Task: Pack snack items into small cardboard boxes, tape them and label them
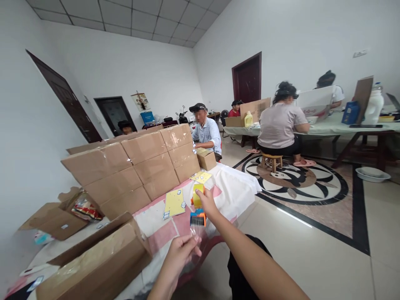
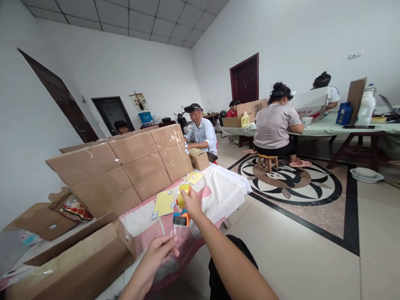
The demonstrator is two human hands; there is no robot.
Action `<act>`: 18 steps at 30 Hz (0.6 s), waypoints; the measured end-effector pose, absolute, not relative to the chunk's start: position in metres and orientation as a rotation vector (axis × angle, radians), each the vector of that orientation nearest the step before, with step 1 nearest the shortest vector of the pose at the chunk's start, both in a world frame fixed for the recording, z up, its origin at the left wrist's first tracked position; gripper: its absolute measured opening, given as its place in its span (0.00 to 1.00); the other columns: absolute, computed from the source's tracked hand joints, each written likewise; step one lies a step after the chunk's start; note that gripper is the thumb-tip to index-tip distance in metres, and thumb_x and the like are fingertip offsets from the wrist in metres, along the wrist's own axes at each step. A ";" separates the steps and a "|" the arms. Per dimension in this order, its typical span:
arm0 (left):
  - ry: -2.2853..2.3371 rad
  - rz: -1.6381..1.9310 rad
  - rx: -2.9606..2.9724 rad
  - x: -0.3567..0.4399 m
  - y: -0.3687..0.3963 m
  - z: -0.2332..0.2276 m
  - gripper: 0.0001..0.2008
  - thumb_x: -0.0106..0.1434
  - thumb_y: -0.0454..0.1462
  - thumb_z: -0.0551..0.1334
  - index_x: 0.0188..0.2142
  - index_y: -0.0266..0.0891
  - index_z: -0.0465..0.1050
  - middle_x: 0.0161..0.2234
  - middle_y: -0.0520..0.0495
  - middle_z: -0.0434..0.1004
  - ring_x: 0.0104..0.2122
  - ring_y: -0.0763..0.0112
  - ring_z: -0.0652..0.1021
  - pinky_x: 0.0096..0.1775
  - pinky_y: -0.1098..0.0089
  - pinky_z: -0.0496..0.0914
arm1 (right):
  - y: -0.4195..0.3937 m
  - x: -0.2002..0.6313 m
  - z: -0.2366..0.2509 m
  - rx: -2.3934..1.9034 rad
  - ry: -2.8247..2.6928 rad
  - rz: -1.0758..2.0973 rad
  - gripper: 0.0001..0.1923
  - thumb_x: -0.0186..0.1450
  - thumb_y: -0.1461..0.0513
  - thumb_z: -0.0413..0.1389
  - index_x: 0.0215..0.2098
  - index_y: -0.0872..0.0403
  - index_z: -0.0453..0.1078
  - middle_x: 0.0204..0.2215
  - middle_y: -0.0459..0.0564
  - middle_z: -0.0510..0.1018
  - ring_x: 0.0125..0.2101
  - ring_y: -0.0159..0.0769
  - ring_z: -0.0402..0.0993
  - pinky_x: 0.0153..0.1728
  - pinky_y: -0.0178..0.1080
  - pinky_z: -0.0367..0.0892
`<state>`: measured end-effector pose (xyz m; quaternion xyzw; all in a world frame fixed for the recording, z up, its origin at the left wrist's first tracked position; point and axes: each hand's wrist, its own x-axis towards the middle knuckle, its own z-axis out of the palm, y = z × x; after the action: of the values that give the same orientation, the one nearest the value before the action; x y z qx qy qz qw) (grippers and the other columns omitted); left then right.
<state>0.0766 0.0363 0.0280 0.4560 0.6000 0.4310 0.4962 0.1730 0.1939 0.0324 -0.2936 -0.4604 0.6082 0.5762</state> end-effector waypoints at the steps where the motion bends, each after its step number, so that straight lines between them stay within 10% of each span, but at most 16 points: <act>1: 1.457 1.045 1.104 0.077 0.036 0.027 0.37 0.42 0.65 0.69 0.31 0.30 0.79 0.20 0.44 0.75 0.15 0.81 0.60 0.20 0.74 0.50 | 0.193 0.172 0.033 -0.677 -1.081 1.440 0.21 0.59 0.46 0.59 0.35 0.55 0.65 0.22 0.46 0.76 0.23 0.36 0.77 0.22 0.34 0.68; 18: 1.435 1.146 1.071 0.069 0.030 0.019 0.35 0.40 0.66 0.69 0.19 0.32 0.73 0.22 0.45 0.73 0.16 0.84 0.57 0.22 0.74 0.43 | 0.187 0.163 0.028 -0.516 -1.112 1.362 0.20 0.60 0.47 0.62 0.35 0.55 0.68 0.26 0.47 0.76 0.26 0.35 0.76 0.25 0.34 0.69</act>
<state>0.0690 0.0298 0.0192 0.4401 0.5897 0.4711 0.4865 0.1630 0.1869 0.0277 -0.2234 -0.4815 0.5898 0.6086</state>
